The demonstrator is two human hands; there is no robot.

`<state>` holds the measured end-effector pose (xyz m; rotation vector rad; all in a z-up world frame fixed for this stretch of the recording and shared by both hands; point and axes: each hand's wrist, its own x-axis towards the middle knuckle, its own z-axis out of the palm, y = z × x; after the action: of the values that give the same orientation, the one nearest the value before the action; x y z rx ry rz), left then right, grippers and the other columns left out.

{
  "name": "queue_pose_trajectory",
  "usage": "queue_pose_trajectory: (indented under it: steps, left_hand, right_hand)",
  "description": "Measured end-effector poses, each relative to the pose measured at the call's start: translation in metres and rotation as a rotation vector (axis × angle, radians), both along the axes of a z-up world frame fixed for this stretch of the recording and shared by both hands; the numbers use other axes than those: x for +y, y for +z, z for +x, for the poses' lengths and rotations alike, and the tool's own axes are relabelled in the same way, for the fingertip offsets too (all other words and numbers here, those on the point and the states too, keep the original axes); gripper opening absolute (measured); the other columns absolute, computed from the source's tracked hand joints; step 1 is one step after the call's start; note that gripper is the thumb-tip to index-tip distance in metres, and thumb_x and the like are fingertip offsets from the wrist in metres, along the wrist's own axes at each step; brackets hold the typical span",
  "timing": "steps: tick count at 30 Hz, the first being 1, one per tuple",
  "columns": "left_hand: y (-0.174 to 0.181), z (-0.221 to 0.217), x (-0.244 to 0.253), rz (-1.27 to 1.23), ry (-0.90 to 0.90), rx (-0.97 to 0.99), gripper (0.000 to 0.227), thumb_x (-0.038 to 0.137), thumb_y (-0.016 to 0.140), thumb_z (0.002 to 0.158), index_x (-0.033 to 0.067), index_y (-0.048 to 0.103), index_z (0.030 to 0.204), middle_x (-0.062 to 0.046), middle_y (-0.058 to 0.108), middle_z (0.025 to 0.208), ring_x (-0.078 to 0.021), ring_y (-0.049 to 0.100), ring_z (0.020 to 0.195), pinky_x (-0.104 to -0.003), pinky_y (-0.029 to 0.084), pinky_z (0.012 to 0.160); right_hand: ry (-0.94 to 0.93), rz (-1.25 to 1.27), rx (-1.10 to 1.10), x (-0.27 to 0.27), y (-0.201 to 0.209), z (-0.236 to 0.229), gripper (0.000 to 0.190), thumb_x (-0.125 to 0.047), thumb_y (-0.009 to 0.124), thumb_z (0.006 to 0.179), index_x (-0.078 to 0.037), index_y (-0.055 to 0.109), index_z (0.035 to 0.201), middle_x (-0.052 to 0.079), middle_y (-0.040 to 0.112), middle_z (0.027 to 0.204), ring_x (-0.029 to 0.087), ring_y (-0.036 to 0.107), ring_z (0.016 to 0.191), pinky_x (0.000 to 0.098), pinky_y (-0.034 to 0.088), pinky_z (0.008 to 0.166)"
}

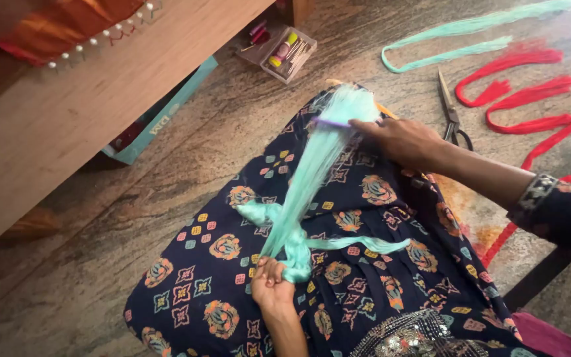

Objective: The person is combing and sorting through bundles of teal-colored synthetic hair to prepare it for hair extensions.

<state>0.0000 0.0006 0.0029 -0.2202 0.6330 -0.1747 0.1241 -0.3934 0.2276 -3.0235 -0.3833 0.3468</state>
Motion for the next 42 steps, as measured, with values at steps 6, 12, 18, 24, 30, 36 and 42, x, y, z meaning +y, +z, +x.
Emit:
queue_pose_trajectory:
  steps: [6, 12, 18, 24, 30, 36, 42]
  left_hand:
    - [-0.003, 0.0, 0.002, -0.024, 0.017, -0.001, 0.026, 0.007, 0.035, 0.103, 0.0087, 0.052, 0.084, 0.007, 0.03, 0.052, -0.0043, 0.026, 0.037, -0.021, 0.026, 0.04]
    - [-0.002, -0.002, -0.001, -0.02, 0.015, -0.01, 0.026, 0.009, 0.036, 0.104, 0.0078, 0.052, 0.084, 0.007, 0.032, 0.053, -0.0041, 0.026, 0.037, -0.021, 0.026, 0.039]
    - [0.005, -0.001, 0.0, 0.008, 0.008, 0.011, 0.027, 0.011, 0.038, 0.105, 0.0085, 0.052, 0.083, 0.007, 0.031, 0.052, -0.0051, 0.026, 0.037, -0.022, 0.026, 0.039]
    - [-0.001, -0.001, -0.001, -0.001, 0.01, 0.001, 0.027, 0.01, 0.037, 0.105, 0.0084, 0.053, 0.083, 0.008, 0.031, 0.052, -0.0037, 0.026, 0.036, -0.021, 0.027, 0.039]
    - [0.008, 0.001, -0.004, 0.011, -0.013, -0.01, 0.026, 0.012, 0.038, 0.106, 0.008, 0.053, 0.084, 0.008, 0.03, 0.052, -0.0042, 0.026, 0.036, -0.021, 0.026, 0.039]
    - [-0.007, -0.002, 0.002, -0.003, -0.001, -0.004, 0.026, 0.011, 0.037, 0.105, 0.0091, 0.052, 0.084, 0.008, 0.03, 0.052, -0.0045, 0.025, 0.036, -0.021, 0.025, 0.038]
    - [-0.019, 0.003, 0.001, -0.025, 0.009, 0.017, 0.025, 0.01, 0.038, 0.103, 0.0096, 0.053, 0.084, 0.009, 0.031, 0.051, -0.0038, 0.024, 0.035, -0.021, 0.025, 0.037]
  right_hand:
    - [-0.608, 0.558, 0.008, -0.003, -0.039, 0.009, 0.045, -0.019, 0.045, 0.109, -0.016, 0.033, 0.152, 0.023, 0.066, 0.092, 0.035, 0.068, 0.078, 0.0432, 0.056, 0.061]
    - [0.311, 0.153, -0.273, 0.027, -0.027, -0.008, 0.059, -0.007, 0.059, 0.085, -0.028, 0.05, 0.139, 0.014, 0.065, 0.103, 0.029, 0.067, 0.087, 0.037, 0.059, 0.056]
    - [-0.332, 0.506, -0.166, -0.006, -0.012, 0.007, 0.035, -0.021, 0.055, 0.098, -0.018, 0.048, 0.132, 0.014, 0.068, 0.105, 0.034, 0.066, 0.094, 0.0443, 0.057, 0.073]
    - [0.005, 0.226, -0.339, -0.004, -0.033, -0.013, 0.052, -0.01, 0.054, 0.098, -0.016, 0.043, 0.148, 0.023, 0.062, 0.11, 0.037, 0.062, 0.099, 0.0489, 0.055, 0.082]
    - [-0.225, 0.328, -0.103, -0.011, -0.013, -0.005, 0.047, -0.014, 0.052, 0.099, -0.019, 0.049, 0.145, 0.024, 0.066, 0.109, 0.039, 0.069, 0.094, 0.0493, 0.057, 0.079]
    - [-0.627, 0.644, -0.166, -0.021, -0.04, 0.001, 0.035, -0.018, 0.05, 0.109, -0.01, 0.048, 0.144, 0.029, 0.067, 0.109, 0.045, 0.069, 0.099, 0.0549, 0.056, 0.081]
    - [-0.09, 0.061, -0.195, -0.035, -0.027, 0.011, 0.071, -0.013, 0.064, 0.083, -0.021, 0.043, 0.15, 0.028, 0.064, 0.109, 0.045, 0.067, 0.099, 0.0519, 0.058, 0.074]
